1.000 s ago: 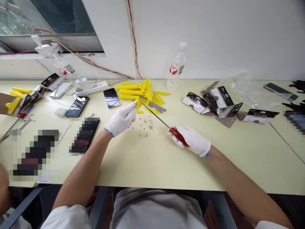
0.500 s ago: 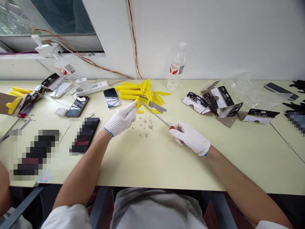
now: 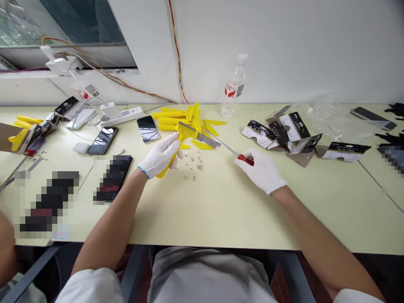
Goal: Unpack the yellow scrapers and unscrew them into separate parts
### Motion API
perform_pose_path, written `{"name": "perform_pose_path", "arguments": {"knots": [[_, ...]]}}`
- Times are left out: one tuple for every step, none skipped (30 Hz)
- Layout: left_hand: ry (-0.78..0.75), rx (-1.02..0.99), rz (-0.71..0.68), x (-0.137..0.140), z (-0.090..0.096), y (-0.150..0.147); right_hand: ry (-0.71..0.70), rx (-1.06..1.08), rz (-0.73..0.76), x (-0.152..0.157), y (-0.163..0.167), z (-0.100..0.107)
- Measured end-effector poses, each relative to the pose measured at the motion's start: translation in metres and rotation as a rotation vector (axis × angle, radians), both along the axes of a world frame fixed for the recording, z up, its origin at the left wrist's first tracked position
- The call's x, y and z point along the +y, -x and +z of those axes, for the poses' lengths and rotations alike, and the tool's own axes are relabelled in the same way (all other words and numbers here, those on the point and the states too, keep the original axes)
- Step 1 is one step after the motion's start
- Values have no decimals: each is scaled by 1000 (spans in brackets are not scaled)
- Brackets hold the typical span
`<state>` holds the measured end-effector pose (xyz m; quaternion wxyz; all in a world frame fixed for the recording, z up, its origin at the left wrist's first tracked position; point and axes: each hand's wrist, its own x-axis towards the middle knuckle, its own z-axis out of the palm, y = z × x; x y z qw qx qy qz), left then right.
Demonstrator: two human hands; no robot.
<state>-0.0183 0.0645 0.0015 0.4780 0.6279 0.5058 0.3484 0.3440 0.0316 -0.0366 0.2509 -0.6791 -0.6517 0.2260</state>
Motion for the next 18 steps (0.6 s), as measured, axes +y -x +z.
{"name": "perform_pose_path", "arguments": {"knots": [[25, -36, -29, 0, -1, 0, -8, -80, -21, 4, -3, -4], [52, -75, -55, 0, -1, 1, -15, -156, -27, 8, -6, -7], [79, -113, -74, 0, -1, 1, -22, -224, -22, 11, -8, -11], [102, -146, -84, 0, -1, 1, -26, -280, -10, 14, -10, -14], [119, -170, -86, -1, -1, 0, -26, -324, 5, 16, -11, -16], [130, -182, -82, -1, -1, -1, -22, -357, 19, 17, -12, -18], [139, -184, -81, -2, 0, -2, -15, -380, 28, 18, -12, -19], [144, -177, -80, -3, 2, -3, -6, -397, 34, 18, -13, -19], [147, -163, -80, -5, 3, -5, -1, -411, 37, 18, -13, -17], [149, -145, -80, -6, 5, -7, -3, -427, 39, 17, -12, -16], [150, -123, -79, -8, 6, -10, -20, -442, 41, 16, -11, -13], [147, -97, -78, -9, 8, -12, -52, -451, 42, 15, -9, -10], [142, -66, -77, -10, 9, -14, -102, -447, 43, 14, -5, -6], [137, -32, -80, -11, 10, -16, -163, -425, 52, 13, 0, -2], [135, 0, -88, -12, 10, -18, -230, -384, 69, 13, 8, 3], [133, 26, -98, -13, 11, -20, -292, -324, 95, 13, 18, 8], [136, 48, -111, -14, 11, -22, -336, -253, 145, 13, 30, 13], [140, 63, -126, -15, 10, -23, -359, -184, 188, 14, 44, 19]]}}
